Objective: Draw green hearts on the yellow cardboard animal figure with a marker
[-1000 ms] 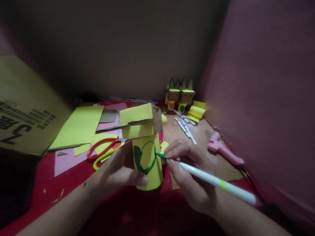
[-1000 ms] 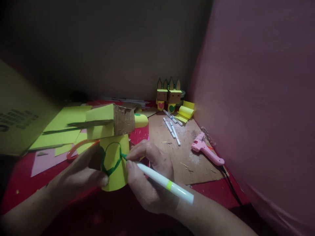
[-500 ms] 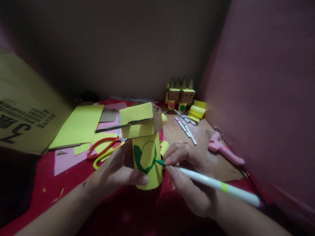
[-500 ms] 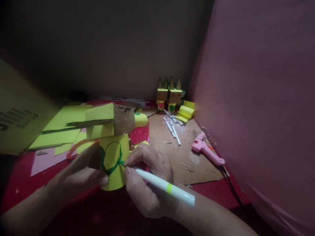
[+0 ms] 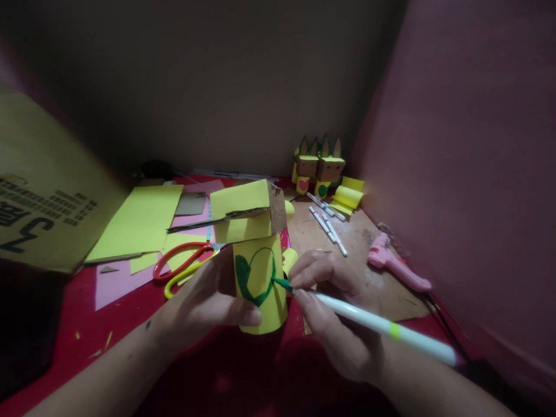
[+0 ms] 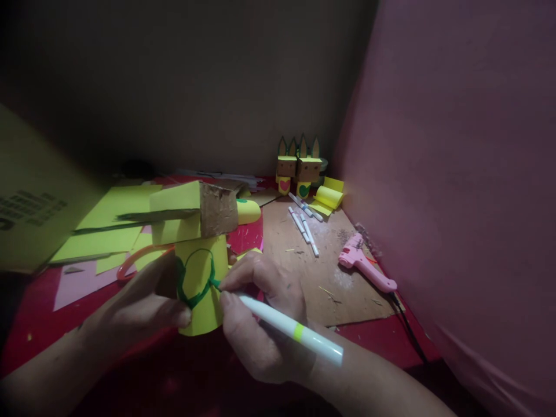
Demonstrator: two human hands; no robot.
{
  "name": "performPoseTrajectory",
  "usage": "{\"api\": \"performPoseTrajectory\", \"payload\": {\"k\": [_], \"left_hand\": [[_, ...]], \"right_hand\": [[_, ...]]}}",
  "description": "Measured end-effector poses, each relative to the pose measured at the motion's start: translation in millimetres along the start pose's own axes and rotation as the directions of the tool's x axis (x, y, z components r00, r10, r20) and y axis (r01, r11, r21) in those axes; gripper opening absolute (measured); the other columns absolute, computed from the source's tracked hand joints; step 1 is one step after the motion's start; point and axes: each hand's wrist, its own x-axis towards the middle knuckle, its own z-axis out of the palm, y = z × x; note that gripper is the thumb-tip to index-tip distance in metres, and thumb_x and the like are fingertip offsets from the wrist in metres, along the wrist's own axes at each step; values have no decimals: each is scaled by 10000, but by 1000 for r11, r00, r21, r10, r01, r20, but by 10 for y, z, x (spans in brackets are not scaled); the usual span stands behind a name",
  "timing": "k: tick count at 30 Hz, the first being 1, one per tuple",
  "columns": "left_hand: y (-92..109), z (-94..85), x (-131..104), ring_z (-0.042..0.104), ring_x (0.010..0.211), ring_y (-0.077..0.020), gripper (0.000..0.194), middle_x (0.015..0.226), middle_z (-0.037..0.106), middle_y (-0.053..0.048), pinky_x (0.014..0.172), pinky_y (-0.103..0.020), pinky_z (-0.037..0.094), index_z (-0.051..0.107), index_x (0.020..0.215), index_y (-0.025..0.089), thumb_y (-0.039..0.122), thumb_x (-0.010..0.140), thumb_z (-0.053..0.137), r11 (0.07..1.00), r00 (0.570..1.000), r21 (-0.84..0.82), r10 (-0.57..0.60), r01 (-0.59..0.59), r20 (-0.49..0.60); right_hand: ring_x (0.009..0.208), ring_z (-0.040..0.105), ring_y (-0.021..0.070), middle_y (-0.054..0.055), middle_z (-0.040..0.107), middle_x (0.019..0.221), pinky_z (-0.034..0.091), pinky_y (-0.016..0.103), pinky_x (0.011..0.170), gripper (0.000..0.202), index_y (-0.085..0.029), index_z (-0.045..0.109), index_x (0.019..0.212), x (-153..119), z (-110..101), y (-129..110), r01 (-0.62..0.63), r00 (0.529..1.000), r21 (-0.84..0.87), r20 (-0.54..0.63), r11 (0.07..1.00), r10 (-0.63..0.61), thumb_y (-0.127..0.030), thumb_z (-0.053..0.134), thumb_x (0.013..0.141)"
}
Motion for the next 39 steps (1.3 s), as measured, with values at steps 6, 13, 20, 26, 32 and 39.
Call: {"api": "performPoseTrajectory", "payload": {"k": [6, 13, 20, 26, 32, 39], "left_hand": [[33, 39, -6, 638, 922, -269, 525, 988, 730, -55, 732, -313, 532, 759, 1180, 251, 313, 698, 958, 999, 1000, -42, -12, 11, -20], [-7, 10, -5, 638, 931, -268, 616, 1029, 726, -57, 732, -317, 530, 717, 1250, 245, 374, 699, 961, 1000, 1000, -7, -3, 3, -14], [-3, 11, -5, 681, 1031, -313, 639, 1144, 749, -77, 833, -361, 568, 698, 1297, 256, 343, 717, 954, 998, 1000, -59, -25, 26, 10], [-16, 3, -16, 656, 1146, -344, 585, 1135, 748, -82, 837, -347, 559, 702, 1270, 245, 305, 737, 935, 997, 999, -77, -9, 12, 34], [-10, -1, -9, 679, 1011, -291, 582, 1096, 765, -77, 814, -335, 557, 699, 1275, 232, 288, 746, 935, 998, 999, -64, -1, 5, 51], [7, 42, 13, 691, 1101, -338, 610, 1065, 791, -66, 863, -351, 553, 726, 1264, 241, 297, 707, 968, 995, 1000, -98, 0, 2, 18]], "right_hand": [[663, 576, 150, -17, 579, 726, 430, 271, 549, 171, -252, 609, 862, -4, -1, 4, 2, 1000, 9, -3, 1000, -2, -81, 609, 874], [654, 579, 154, -22, 564, 695, 435, 275, 547, 164, -252, 597, 844, 7, 11, -12, -5, 999, -6, -35, 1000, 5, -90, 603, 869], [645, 563, 141, -16, 579, 720, 420, 267, 532, 170, -245, 605, 861, -1, 15, -7, 1, 1000, -3, -29, 1000, -1, -76, 612, 872], [682, 614, 151, -6, 636, 766, 462, 264, 531, 168, -253, 623, 898, 12, 20, -29, -8, 997, -37, -74, 999, 5, -86, 629, 883], [653, 582, 120, -12, 631, 807, 470, 253, 560, 190, -247, 627, 933, 20, 15, -11, 3, 999, -28, -47, 1000, -4, -62, 614, 891], [677, 561, 135, -20, 569, 756, 422, 258, 572, 178, -249, 605, 920, -17, 3, 25, 34, 999, 12, 16, 999, -35, -73, 605, 900]]}}
